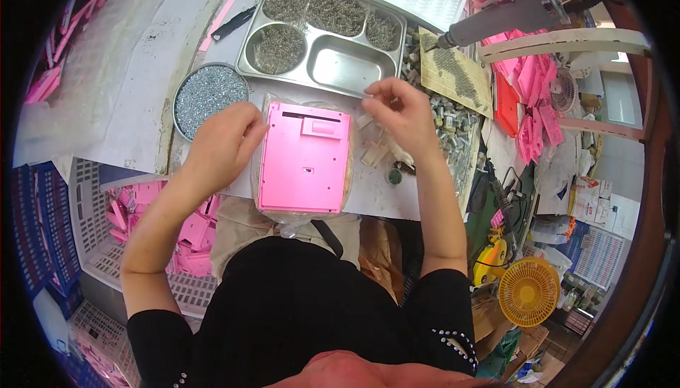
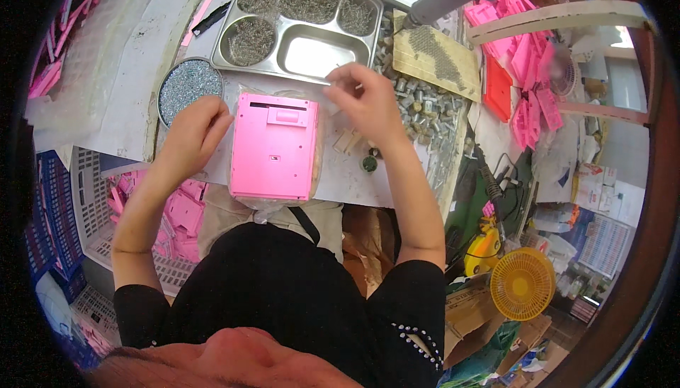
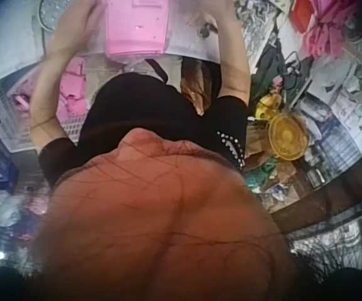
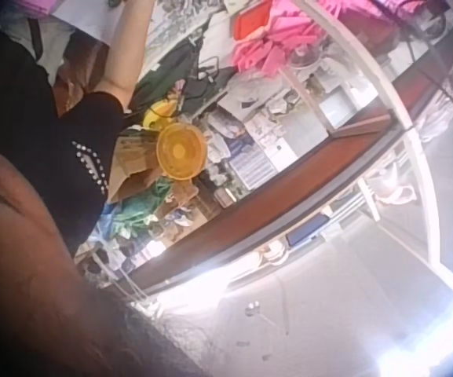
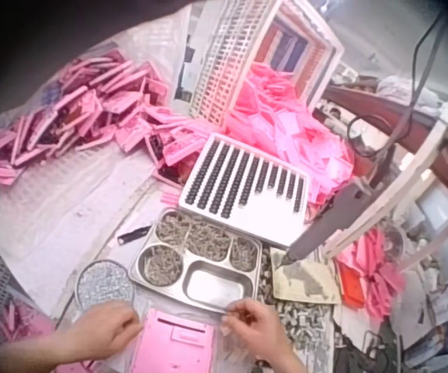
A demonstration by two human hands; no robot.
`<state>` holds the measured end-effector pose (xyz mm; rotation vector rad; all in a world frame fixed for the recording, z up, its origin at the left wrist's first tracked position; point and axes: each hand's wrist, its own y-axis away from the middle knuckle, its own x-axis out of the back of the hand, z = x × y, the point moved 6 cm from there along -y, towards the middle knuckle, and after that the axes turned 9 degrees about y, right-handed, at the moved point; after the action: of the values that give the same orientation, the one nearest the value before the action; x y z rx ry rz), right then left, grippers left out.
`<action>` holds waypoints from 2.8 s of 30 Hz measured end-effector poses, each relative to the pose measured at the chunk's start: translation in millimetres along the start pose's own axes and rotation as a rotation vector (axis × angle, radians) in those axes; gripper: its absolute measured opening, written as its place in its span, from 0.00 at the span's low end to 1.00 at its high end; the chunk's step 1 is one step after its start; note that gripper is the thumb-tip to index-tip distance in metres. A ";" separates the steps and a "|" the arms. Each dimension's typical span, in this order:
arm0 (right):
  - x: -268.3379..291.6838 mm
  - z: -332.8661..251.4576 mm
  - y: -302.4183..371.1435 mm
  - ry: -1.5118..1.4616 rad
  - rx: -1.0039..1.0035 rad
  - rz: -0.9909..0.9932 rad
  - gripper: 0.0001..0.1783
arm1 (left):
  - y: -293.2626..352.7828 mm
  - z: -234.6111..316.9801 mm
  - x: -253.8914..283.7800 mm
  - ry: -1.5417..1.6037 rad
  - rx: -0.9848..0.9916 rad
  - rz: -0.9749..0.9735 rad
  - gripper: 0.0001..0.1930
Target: Assembling the internal components and housing of a pink plastic toy device.
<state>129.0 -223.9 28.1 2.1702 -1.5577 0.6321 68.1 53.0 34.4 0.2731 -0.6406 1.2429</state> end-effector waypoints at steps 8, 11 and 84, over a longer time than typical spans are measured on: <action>-45.6 -93.7 64.8 -0.002 0.542 -0.021 0.12 | 47.7 22.5 -41.9 1.018 0.391 -0.194 0.05; -60.7 -98.2 71.2 -0.021 0.533 -0.036 0.13 | 60.8 21.4 -50.7 1.271 0.518 -0.174 0.05; 3.2 -59.8 -2.4 -0.582 0.371 0.373 0.18 | 23.5 81.9 -107.6 -0.484 -0.602 -0.392 0.07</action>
<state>124.4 -192.4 78.8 2.5013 -2.3453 0.4382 2.2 -67.4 32.9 0.1793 -1.2764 0.5625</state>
